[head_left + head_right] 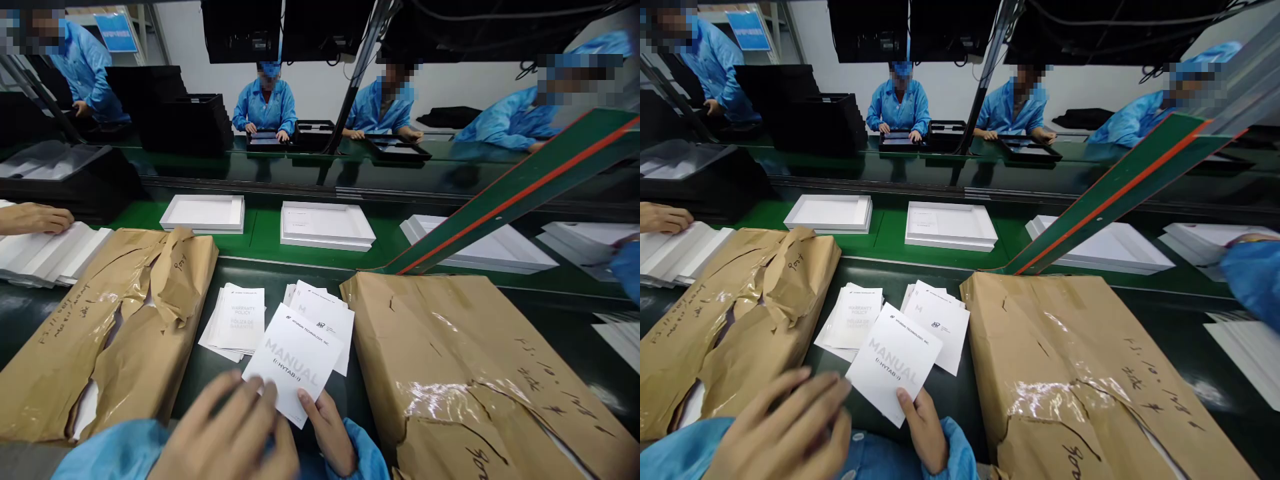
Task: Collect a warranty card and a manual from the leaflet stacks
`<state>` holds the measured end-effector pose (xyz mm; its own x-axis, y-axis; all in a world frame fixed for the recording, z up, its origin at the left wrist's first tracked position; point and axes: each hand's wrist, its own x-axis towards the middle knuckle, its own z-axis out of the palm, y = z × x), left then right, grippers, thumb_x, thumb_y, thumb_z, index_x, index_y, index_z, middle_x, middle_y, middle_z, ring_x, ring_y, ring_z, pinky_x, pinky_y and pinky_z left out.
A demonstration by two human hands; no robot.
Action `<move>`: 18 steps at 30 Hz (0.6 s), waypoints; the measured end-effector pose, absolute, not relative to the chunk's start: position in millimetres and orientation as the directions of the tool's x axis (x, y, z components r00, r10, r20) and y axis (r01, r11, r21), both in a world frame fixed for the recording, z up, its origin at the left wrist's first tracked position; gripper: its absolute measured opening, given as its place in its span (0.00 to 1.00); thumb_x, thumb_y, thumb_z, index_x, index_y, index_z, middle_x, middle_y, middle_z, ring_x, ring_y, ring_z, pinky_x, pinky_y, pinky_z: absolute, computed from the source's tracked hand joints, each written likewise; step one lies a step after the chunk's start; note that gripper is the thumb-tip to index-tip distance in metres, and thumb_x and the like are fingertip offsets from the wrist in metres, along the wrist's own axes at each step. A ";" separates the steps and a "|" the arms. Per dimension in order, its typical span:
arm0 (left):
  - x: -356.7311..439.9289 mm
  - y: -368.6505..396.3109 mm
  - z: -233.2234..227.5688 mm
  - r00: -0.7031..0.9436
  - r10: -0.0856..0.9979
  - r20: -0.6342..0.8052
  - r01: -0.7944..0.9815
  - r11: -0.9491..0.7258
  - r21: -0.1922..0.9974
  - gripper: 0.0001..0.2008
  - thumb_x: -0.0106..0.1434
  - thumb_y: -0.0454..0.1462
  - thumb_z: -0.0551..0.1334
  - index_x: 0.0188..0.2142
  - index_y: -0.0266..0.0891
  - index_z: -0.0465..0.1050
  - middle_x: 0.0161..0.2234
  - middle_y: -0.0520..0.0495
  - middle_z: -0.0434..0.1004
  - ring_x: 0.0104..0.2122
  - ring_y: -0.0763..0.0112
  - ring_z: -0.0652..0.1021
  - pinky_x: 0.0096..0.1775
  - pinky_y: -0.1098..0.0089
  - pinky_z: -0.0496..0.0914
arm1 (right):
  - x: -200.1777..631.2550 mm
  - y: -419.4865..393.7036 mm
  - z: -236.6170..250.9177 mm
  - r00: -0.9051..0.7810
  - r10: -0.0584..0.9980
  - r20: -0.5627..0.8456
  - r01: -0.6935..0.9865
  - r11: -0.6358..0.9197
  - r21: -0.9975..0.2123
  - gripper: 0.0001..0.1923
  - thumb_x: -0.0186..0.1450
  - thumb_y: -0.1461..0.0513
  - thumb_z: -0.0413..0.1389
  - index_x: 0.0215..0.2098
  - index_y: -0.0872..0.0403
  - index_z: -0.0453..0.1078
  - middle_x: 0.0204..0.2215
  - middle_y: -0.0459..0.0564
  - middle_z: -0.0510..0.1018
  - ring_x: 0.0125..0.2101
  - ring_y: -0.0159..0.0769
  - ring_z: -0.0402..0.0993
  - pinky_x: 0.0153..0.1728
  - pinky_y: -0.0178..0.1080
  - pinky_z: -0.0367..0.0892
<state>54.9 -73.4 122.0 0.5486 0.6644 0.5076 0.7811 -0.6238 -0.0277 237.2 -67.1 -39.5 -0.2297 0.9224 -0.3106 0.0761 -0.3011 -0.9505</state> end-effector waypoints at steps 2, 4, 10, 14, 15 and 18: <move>51.5 -58.4 111.2 0.553 0.670 0.496 0.798 -0.598 -0.082 0.16 0.64 0.28 0.44 0.31 0.37 0.69 0.33 0.45 0.72 0.36 0.66 0.70 0.43 0.62 0.60 | 237.8 -66.6 -41.2 -0.208 0.926 -0.315 0.083 -0.304 -0.949 0.36 0.55 0.39 0.47 0.46 0.60 0.66 0.47 0.59 0.66 0.49 0.49 0.59 0.51 0.50 0.53; 47.1 -48.4 99.2 0.540 0.702 0.465 0.818 -0.567 -0.094 0.17 0.63 0.26 0.43 0.32 0.35 0.68 0.32 0.44 0.71 0.33 0.66 0.70 0.40 0.61 0.61 | 238.6 -65.7 -41.6 -0.196 0.923 -0.330 0.095 -0.317 -0.944 0.37 0.54 0.39 0.47 0.46 0.60 0.66 0.47 0.60 0.66 0.49 0.50 0.59 0.51 0.51 0.53; 38.9 -44.6 78.7 0.526 0.750 0.402 0.836 -0.542 -0.083 0.16 0.63 0.26 0.43 0.35 0.33 0.68 0.32 0.43 0.71 0.33 0.64 0.70 0.38 0.62 0.61 | 239.8 -61.4 -32.0 -0.167 0.920 -0.355 0.137 -0.335 -0.932 0.42 0.51 0.36 0.47 0.47 0.62 0.65 0.48 0.61 0.65 0.52 0.52 0.54 0.53 0.50 0.51; 34.3 -40.1 63.9 0.416 0.835 0.360 0.896 -0.444 -0.003 0.17 0.63 0.26 0.42 0.39 0.34 0.67 0.37 0.42 0.71 0.35 0.62 0.71 0.39 0.60 0.62 | 241.0 -59.5 -25.2 -0.157 0.919 -0.362 0.155 -0.339 -0.928 0.42 0.50 0.36 0.46 0.46 0.61 0.67 0.47 0.60 0.66 0.51 0.51 0.55 0.52 0.49 0.53; 33.5 -38.9 58.5 0.349 0.879 0.325 0.918 -0.391 0.071 0.16 0.63 0.27 0.42 0.40 0.35 0.66 0.38 0.42 0.71 0.37 0.61 0.71 0.39 0.60 0.63 | 241.6 -59.4 -25.3 -0.153 0.920 -0.360 0.152 -0.338 -0.929 0.42 0.50 0.35 0.46 0.44 0.61 0.68 0.46 0.60 0.67 0.51 0.51 0.56 0.52 0.48 0.53; 35.0 -39.5 38.5 0.196 0.976 0.089 0.857 -0.215 0.468 0.14 0.65 0.34 0.42 0.45 0.40 0.63 0.39 0.46 0.72 0.38 0.65 0.72 0.37 0.67 0.65 | 242.8 -59.9 -30.1 -0.171 0.922 -0.348 0.128 -0.330 -0.935 0.39 0.52 0.37 0.47 0.43 0.60 0.69 0.46 0.59 0.67 0.50 0.48 0.58 0.52 0.45 0.55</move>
